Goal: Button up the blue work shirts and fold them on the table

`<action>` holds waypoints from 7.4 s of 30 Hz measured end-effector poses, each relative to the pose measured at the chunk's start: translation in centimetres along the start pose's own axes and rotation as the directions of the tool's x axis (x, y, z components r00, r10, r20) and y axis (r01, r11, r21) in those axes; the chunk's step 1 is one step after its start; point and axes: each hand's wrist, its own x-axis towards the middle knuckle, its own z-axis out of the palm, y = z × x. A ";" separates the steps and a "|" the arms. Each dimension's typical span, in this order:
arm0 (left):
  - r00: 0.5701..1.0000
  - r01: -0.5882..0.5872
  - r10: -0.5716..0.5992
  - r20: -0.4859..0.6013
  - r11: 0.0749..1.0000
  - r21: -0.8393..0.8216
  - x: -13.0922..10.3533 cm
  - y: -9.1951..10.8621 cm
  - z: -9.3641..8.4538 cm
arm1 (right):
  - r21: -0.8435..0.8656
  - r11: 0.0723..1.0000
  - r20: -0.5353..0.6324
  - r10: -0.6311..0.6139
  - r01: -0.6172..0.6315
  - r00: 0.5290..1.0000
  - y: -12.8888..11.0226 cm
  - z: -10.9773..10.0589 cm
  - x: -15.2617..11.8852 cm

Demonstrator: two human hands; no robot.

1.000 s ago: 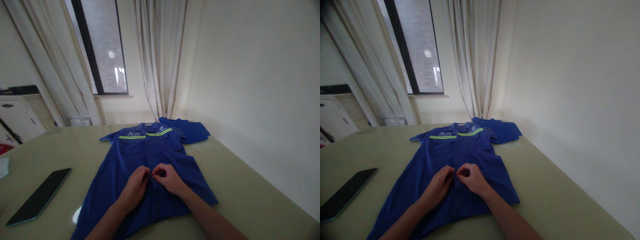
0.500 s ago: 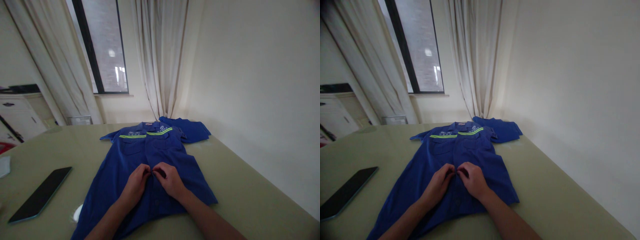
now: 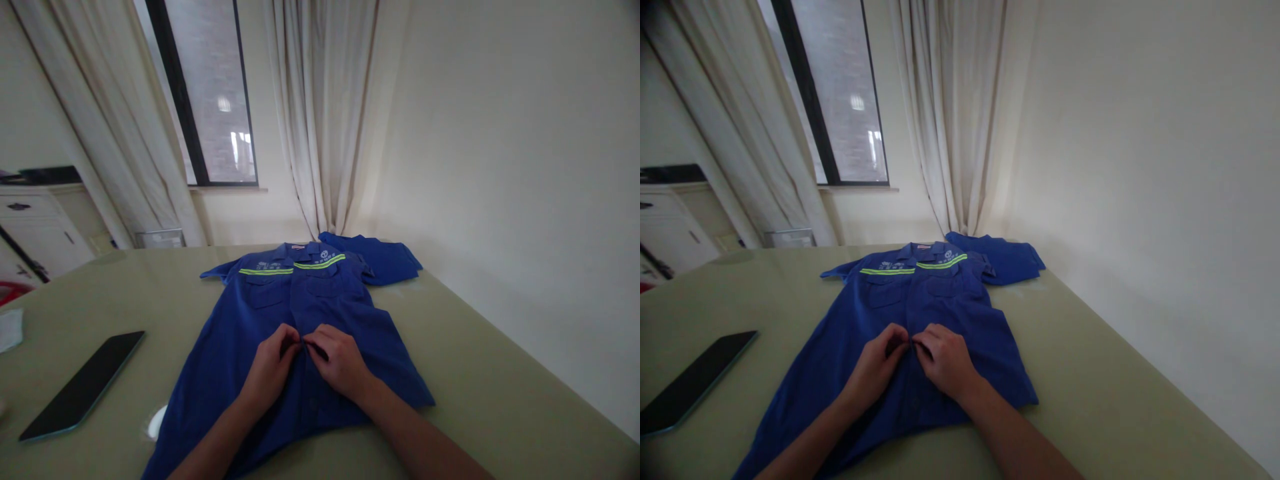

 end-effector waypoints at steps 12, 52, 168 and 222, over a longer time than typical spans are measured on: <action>0.988 0.156 -0.145 0.059 0.937 -0.313 0.9 -0.6 -0.8 | -0.081 0.997 -0.026 0.004 -0.006 1.000 -0.4 0.4 0.0; 0.787 -0.163 0.007 0.617 0.967 0.196 -1.7 4.1 -3.6 | -0.220 0.828 0.081 0.542 -0.515 0.837 -1.7 0.0 2.0; 0.993 0.043 -0.116 0.031 0.586 0.810 2.1 2.0 -1.1 | -0.068 0.882 -0.108 0.458 -0.466 0.882 1.7 3.5 4.8; 0.996 -0.013 0.038 -0.082 0.959 0.282 4.0 -2.5 -0.5 | 0.160 0.959 -0.156 0.260 -0.236 0.953 1.6 2.8 4.4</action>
